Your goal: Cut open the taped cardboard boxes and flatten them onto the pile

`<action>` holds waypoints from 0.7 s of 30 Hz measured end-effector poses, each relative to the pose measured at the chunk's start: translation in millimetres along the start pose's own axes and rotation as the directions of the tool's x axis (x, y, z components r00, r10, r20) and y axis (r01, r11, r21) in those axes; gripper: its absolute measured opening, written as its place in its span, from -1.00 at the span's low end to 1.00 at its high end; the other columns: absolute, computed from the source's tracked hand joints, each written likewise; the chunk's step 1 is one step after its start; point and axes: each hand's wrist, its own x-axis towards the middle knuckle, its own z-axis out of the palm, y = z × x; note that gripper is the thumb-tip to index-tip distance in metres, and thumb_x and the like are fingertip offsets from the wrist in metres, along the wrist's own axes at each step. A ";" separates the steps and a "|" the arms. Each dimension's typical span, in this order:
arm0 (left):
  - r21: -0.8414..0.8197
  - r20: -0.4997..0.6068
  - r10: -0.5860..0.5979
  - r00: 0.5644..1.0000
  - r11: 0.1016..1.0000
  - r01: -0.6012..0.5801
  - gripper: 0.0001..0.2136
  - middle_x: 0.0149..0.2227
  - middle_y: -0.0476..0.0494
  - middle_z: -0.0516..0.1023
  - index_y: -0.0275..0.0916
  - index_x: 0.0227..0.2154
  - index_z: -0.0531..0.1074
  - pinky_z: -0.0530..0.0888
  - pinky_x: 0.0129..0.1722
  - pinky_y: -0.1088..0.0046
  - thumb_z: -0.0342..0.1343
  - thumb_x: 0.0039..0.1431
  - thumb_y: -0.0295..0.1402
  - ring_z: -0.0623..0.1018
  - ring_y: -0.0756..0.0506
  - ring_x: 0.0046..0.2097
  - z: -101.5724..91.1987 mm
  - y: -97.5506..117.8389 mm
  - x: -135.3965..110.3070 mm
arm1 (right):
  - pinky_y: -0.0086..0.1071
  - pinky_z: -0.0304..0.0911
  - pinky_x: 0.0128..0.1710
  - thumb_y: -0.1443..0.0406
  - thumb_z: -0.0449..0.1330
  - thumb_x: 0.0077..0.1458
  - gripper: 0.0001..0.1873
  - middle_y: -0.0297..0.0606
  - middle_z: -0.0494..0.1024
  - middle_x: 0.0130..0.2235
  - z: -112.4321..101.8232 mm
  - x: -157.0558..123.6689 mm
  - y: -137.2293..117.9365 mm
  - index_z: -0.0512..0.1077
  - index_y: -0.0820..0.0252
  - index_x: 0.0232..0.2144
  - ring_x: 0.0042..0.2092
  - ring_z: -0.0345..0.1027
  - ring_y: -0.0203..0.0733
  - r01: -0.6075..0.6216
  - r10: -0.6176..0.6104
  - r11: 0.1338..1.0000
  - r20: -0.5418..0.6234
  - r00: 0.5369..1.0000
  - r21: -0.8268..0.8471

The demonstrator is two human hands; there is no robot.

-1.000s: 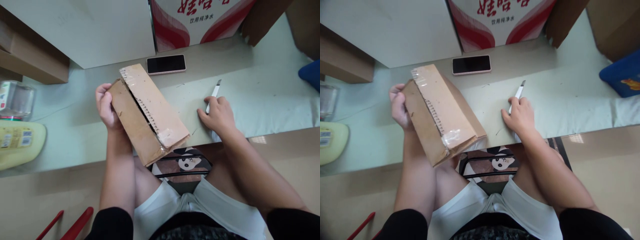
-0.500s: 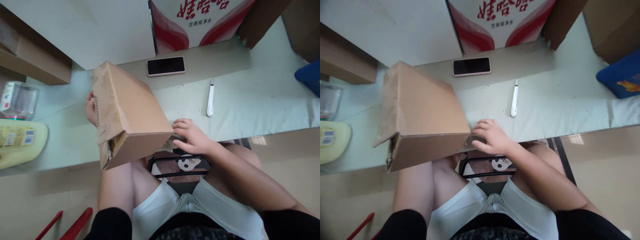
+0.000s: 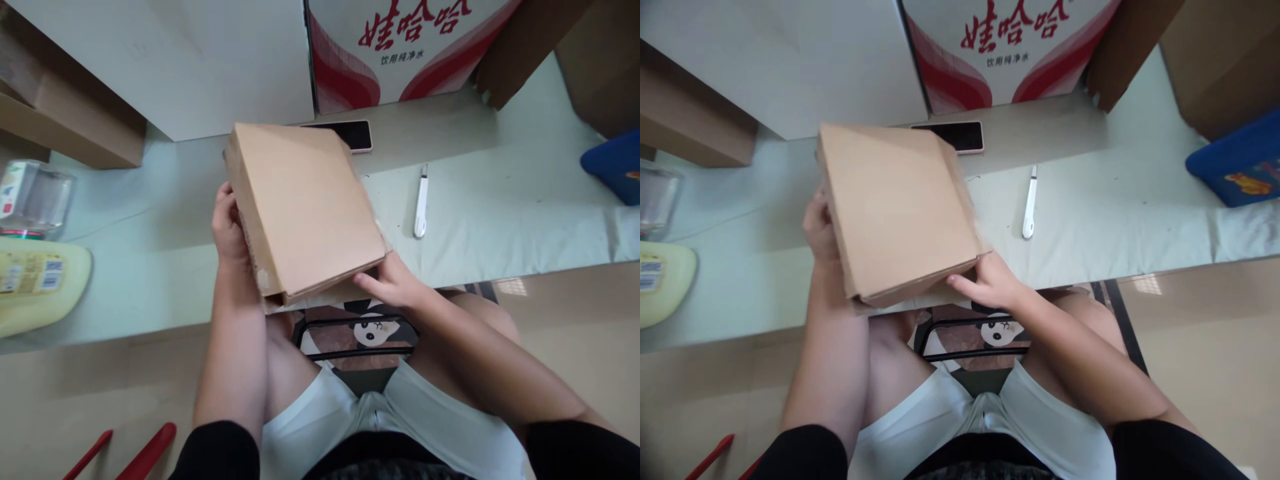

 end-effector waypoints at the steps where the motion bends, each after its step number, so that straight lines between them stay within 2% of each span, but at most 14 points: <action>1: -0.017 0.032 -0.001 0.999 1.000 0.001 -0.86 -0.24 -0.05 0.55 -0.22 -0.23 0.45 0.45 0.00 0.34 0.11 0.23 -0.29 0.52 -0.09 -0.11 6.2 0.9 -4.9 | 0.09 0.21 0.36 -0.14 0.09 0.26 -0.29 0.04 0.52 0.17 -1.7 -0.7 1.1 0.33 0.19 0.24 0.29 0.33 0.14 -0.020 0.019 1.000 -0.032 0.999 -0.023; 4: -0.001 0.115 -0.048 0.992 0.999 0.048 -0.78 -0.24 -0.02 0.58 -0.17 -0.25 0.44 0.43 -0.05 0.29 0.17 0.12 -0.16 0.51 -0.13 -0.10 19.6 4.7 -16.2 | 0.18 0.17 0.37 -0.16 0.14 0.19 -0.25 0.08 0.51 0.16 -8.0 -1.8 2.1 0.35 0.20 0.21 0.29 0.32 0.21 -0.069 0.056 0.991 -0.112 0.992 -0.115; 7: 0.033 0.133 -0.107 0.985 0.994 0.104 -0.73 -0.22 -0.02 0.60 -0.15 -0.23 0.45 0.44 -0.07 0.25 0.19 0.07 -0.11 0.52 -0.17 -0.06 24.0 8.0 -20.2 | 0.22 0.19 0.34 -0.22 0.16 0.14 -0.23 0.08 0.56 0.09 -13.9 -2.7 2.2 0.40 0.19 0.16 0.26 0.36 0.25 -0.117 0.087 0.974 -0.159 0.983 -0.192; 13: 0.107 0.110 -0.024 0.994 0.994 0.012 -0.79 -0.44 -0.08 0.52 -0.17 -0.46 0.45 0.47 -0.10 0.22 0.18 0.02 -0.13 0.52 -0.21 -0.02 20.9 18.4 -16.1 | 0.27 0.22 0.29 -0.32 0.15 0.07 -0.14 0.10 0.59 0.01 -18.9 -5.3 8.6 0.42 0.20 0.12 0.19 0.40 0.32 -0.181 0.124 0.944 -0.211 0.970 -0.278; 15: 0.130 0.104 -0.021 0.994 0.991 0.007 -0.79 -0.48 -0.09 0.51 -0.16 -0.46 0.48 0.49 -0.14 0.21 0.17 -0.01 -0.13 0.53 -0.22 -0.07 18.6 23.8 -16.1 | 0.28 0.24 0.26 -0.35 0.17 0.03 -0.12 0.12 0.59 0.00 -18.0 -6.0 10.5 0.44 0.20 0.09 0.17 0.41 0.34 -0.205 0.133 0.930 -0.242 0.961 -0.304; 18: 0.144 0.141 -0.112 0.984 0.985 0.092 -0.75 -0.49 -0.12 0.52 -0.15 -0.40 0.52 0.53 -0.17 0.17 0.18 -0.04 -0.09 0.56 -0.26 -0.07 16.9 29.6 -22.1 | 0.26 0.32 0.20 -0.34 0.18 0.03 -0.13 0.14 0.58 0.00 -15.5 -5.8 11.2 0.46 0.21 0.06 0.13 0.43 0.35 -0.249 0.150 0.914 -0.303 0.941 -0.321; 21: 0.163 0.208 -0.255 0.944 0.961 0.223 -0.74 -0.46 -0.15 0.55 -0.16 -0.44 0.50 0.58 -0.13 0.10 0.24 -0.10 -0.08 0.60 -0.32 -0.02 17.9 29.2 -33.0 | 0.22 0.38 0.12 -0.32 0.14 0.08 -0.17 0.12 0.58 -0.04 -14.9 -4.2 10.4 0.45 0.18 0.08 0.09 0.45 0.32 -0.263 0.154 0.909 -0.324 0.934 -0.325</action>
